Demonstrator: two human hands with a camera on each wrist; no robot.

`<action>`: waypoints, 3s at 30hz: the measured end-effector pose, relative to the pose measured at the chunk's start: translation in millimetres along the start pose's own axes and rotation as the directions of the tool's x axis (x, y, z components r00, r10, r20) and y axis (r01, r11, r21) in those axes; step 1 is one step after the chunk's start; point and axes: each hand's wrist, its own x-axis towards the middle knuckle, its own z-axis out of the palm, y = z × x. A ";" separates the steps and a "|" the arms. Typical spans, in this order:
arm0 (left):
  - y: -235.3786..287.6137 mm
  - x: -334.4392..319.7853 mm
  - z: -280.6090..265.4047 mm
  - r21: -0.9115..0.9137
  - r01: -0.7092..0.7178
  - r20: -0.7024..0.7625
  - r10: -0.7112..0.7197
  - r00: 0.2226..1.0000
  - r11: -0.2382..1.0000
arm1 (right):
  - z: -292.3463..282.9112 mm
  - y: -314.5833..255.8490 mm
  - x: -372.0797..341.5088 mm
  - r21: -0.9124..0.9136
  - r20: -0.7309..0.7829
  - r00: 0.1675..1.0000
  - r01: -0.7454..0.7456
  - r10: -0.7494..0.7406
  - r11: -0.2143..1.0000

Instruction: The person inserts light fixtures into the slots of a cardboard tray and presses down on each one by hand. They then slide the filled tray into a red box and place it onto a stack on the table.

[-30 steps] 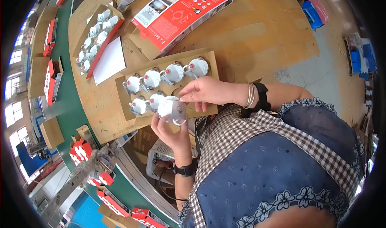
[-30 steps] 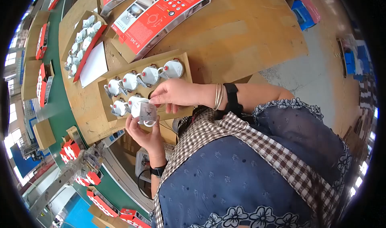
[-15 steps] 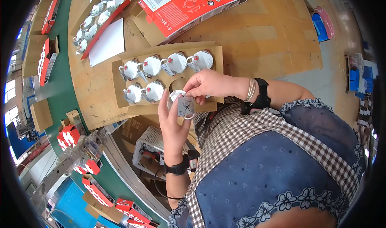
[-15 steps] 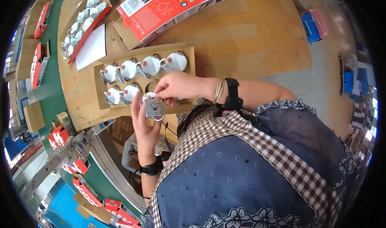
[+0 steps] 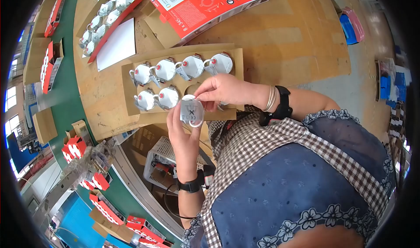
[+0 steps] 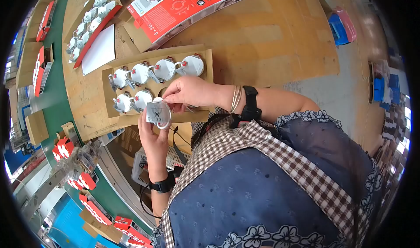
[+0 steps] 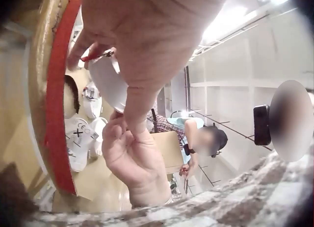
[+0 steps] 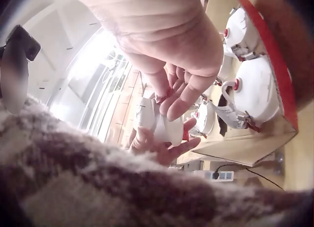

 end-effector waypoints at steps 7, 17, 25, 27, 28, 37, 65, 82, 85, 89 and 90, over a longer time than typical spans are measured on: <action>9.1 9.9 8.5 -0.361 0.084 0.105 -0.048 0.993 0.929 | -7.0 -3.8 -4.4 -0.018 -0.109 0.992 0.054 -0.056 0.998; 18.7 18.8 9.2 -0.540 0.260 0.103 -0.244 0.964 0.800 | 5.7 2.9 -10.2 -0.088 -0.119 0.973 0.188 -0.198 0.978; 15.0 17.9 9.2 -0.501 0.240 -0.101 -0.332 0.938 0.831 | -31.1 -1.9 -15.2 -0.754 -0.277 0.743 0.224 -0.609 0.617; -1.1 23.7 15.1 -0.466 0.236 -0.138 -0.334 0.933 0.852 | -57.9 -1.6 -20.7 -0.844 -0.360 0.639 0.087 -0.680 0.529; -8.5 27.0 18.9 -0.292 0.192 -0.175 -0.250 0.952 0.937 | -63.7 -0.9 -22.2 -0.893 -0.414 0.513 -0.069 -0.752 0.445; -32.8 47.8 48.5 0.013 0.221 -0.152 -0.216 0.964 0.975 | -75.3 21.3 -7.6 -0.705 -0.505 0.758 -0.087 -0.412 0.704; -20.4 30.7 19.2 -0.598 0.331 0.065 -0.368 0.928 0.730 | -48.0 52.3 -1.6 0.583 0.208 0.970 -0.019 -0.126 0.812; 16.6 14.9 8.6 0.504 0.070 -0.015 -0.073 0.997 0.861 | -51.7 73.5 7.9 0.841 0.370 0.819 -0.095 -0.439 0.533; 12.2 -3.0 -3.1 0.248 0.127 -0.047 -0.119 0.992 0.960 | -56.2 79.8 0.7 0.868 0.357 0.853 -0.152 -0.381 0.472; -0.9 -19.7 2.5 0.223 0.001 -0.144 0.032 0.989 0.975 | -47.7 65.2 -18.0 0.582 -0.294 0.928 -0.015 0.228 0.813; -4.1 -19.3 11.0 0.259 0.009 -0.214 0.048 0.976 0.966 | -44.0 56.7 -24.6 0.693 -0.313 0.907 0.015 0.282 0.721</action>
